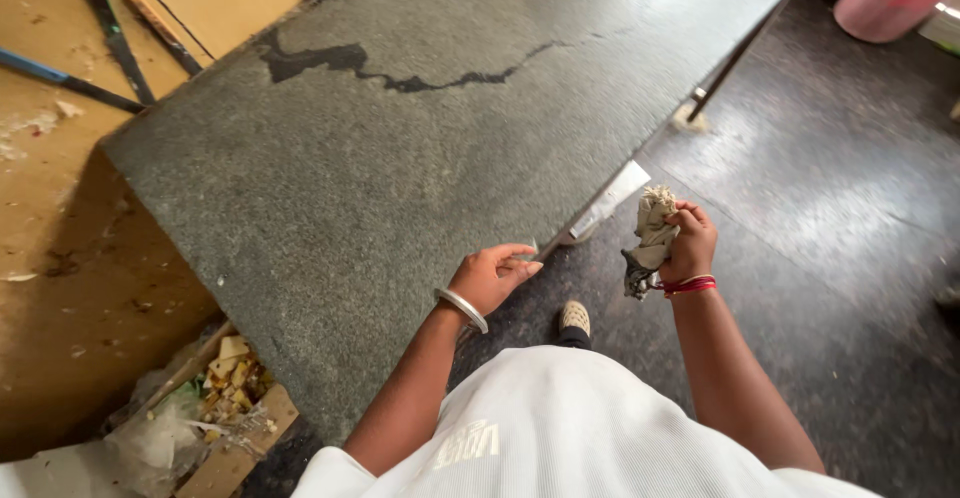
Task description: The person cleans a stone countertop using a cloth, scrubbing across the surface to remove moisture and debris.
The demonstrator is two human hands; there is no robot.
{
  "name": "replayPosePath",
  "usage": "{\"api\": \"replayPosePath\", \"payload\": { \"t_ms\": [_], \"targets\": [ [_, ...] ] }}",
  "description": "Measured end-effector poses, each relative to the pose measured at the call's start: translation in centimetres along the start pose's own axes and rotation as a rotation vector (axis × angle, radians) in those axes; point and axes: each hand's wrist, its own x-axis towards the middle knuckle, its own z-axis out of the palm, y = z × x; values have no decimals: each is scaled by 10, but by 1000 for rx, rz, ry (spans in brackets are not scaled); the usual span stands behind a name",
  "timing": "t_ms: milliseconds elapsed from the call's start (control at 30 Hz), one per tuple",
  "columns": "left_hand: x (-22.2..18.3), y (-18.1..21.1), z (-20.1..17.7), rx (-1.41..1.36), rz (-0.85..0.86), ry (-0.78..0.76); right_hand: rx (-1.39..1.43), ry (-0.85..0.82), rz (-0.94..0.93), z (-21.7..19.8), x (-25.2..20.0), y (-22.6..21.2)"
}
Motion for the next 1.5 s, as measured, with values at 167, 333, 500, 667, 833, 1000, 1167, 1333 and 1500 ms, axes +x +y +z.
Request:
{"api": "replayPosePath", "payload": {
  "t_ms": [167, 333, 500, 667, 833, 1000, 1167, 1333, 1500],
  "targets": [
    [-24, 5, 22, 28, 2, -48, -108, 7, 22, -22, -72, -4],
    [-60, -3, 45, -95, 110, -32, -161, 8, 80, -61, -100, -2],
    [-114, -33, 64, -169, 87, 185, -191, -39, 154, -81, -103, -2],
    [-189, -56, 105, -267, -33, 475, -317, -160, 146, -89, -149, -16],
    [-244, -39, 158, -446, -65, 715, -379, -298, 273, -115, -195, -26],
    [-307, -29, 189, -223, -50, 715, -638, -540, 345, -127, -242, -4],
    [-322, -46, 194, -361, 10, 865, -767, -995, 34, -80, -269, -13],
    [-339, -34, 182, -243, -2, 885, -994, -1169, -431, -20, -310, -49],
    [-374, -47, 164, -255, 5, 940, -1138, -1119, -450, 22, -361, -38]
  ]
}}
